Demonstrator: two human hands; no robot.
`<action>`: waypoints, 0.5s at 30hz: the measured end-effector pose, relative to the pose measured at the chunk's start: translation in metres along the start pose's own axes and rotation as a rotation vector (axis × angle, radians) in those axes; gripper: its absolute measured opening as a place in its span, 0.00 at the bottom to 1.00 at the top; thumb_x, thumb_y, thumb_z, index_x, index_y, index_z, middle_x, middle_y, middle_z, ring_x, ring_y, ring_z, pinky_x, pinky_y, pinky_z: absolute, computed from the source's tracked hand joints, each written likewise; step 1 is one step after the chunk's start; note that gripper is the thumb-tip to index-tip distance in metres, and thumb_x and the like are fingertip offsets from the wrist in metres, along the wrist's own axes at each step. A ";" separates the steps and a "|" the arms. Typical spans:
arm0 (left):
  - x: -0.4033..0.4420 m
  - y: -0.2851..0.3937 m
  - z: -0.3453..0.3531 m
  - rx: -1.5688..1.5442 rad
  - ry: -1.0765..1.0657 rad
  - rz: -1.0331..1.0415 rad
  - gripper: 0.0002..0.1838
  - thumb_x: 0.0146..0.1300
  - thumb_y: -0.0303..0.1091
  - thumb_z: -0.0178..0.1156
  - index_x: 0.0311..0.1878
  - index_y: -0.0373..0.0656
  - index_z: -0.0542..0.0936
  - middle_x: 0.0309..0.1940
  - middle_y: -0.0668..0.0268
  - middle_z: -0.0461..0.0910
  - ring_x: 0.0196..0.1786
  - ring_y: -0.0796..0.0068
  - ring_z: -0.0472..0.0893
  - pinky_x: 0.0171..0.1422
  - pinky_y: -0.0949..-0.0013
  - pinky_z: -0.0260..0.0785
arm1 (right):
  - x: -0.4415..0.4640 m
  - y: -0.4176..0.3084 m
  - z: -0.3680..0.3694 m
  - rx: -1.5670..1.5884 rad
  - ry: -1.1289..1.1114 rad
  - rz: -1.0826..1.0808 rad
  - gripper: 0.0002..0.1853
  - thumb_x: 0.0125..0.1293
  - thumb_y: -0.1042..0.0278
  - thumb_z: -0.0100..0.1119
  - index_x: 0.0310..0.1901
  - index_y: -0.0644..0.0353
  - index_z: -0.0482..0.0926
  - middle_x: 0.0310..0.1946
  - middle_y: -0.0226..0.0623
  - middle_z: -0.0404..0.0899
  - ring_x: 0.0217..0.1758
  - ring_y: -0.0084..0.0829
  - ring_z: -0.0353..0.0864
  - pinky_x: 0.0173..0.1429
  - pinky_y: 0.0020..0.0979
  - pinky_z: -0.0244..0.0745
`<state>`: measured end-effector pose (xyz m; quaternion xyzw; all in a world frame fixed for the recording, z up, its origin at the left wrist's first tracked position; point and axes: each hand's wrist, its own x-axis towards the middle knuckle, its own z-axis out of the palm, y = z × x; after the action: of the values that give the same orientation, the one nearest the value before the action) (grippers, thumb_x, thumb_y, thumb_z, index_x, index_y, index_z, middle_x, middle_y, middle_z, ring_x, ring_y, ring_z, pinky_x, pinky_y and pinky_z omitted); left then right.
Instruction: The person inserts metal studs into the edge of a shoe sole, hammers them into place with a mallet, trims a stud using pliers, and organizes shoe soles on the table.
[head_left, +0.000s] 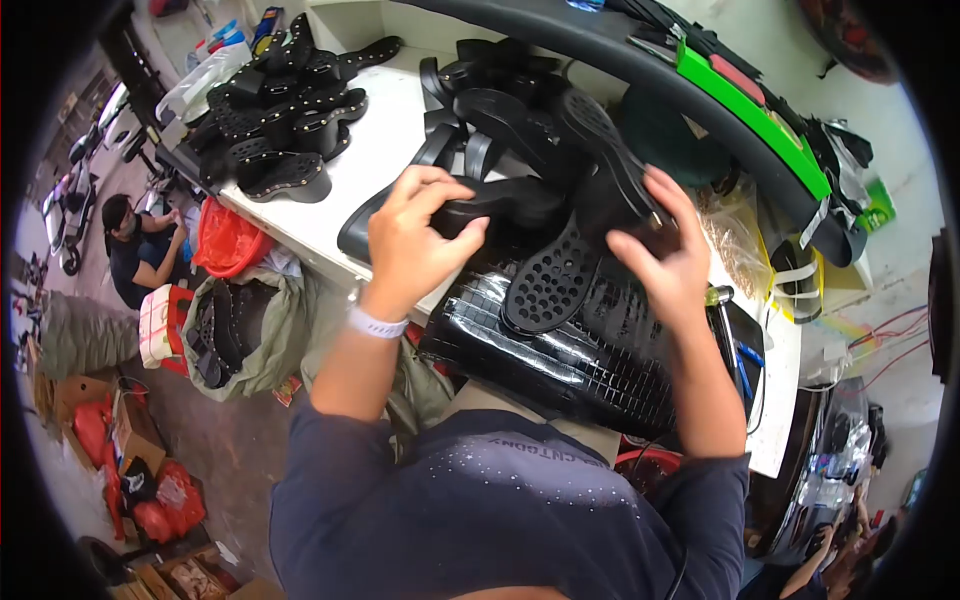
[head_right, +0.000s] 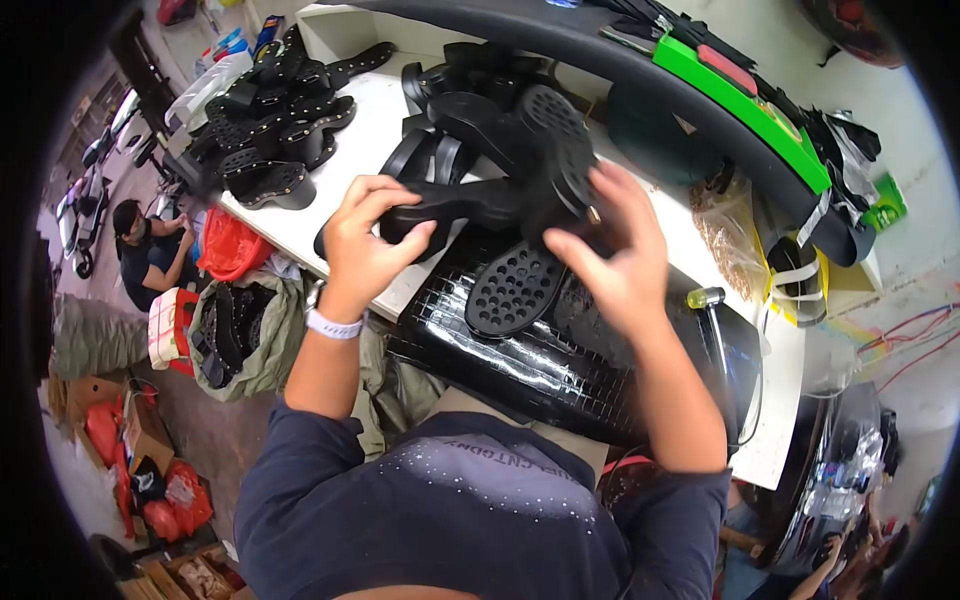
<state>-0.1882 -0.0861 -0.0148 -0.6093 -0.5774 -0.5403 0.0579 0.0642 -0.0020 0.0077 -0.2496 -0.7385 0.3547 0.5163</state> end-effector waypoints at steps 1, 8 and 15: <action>-0.002 0.000 -0.014 -0.031 0.002 -0.009 0.15 0.42 0.28 0.73 0.36 0.39 0.83 0.39 0.62 0.78 0.40 0.68 0.80 0.45 0.71 0.72 | 0.019 0.009 0.012 0.023 -0.013 0.023 0.35 0.49 0.69 0.76 0.59 0.67 0.71 0.65 0.46 0.64 0.62 0.36 0.73 0.56 0.33 0.76; -0.020 -0.012 -0.100 -0.169 0.285 -0.066 0.14 0.49 0.19 0.69 0.41 0.34 0.80 0.45 0.62 0.73 0.46 0.74 0.76 0.52 0.73 0.71 | 0.130 0.105 0.110 -0.117 -0.035 -0.032 0.38 0.57 0.54 0.69 0.65 0.64 0.66 0.64 0.56 0.65 0.66 0.49 0.68 0.68 0.36 0.65; -0.018 -0.086 -0.091 0.240 0.410 -0.189 0.14 0.47 0.28 0.74 0.38 0.39 0.83 0.45 0.61 0.77 0.49 0.67 0.77 0.55 0.68 0.69 | 0.146 0.090 0.105 -0.316 -0.245 0.010 0.45 0.60 0.46 0.63 0.72 0.60 0.54 0.72 0.62 0.47 0.75 0.52 0.53 0.74 0.37 0.54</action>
<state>-0.3031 -0.1325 -0.0383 -0.4192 -0.6679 -0.5831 0.1953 -0.0848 0.1333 0.0007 -0.2862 -0.8410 0.2648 0.3750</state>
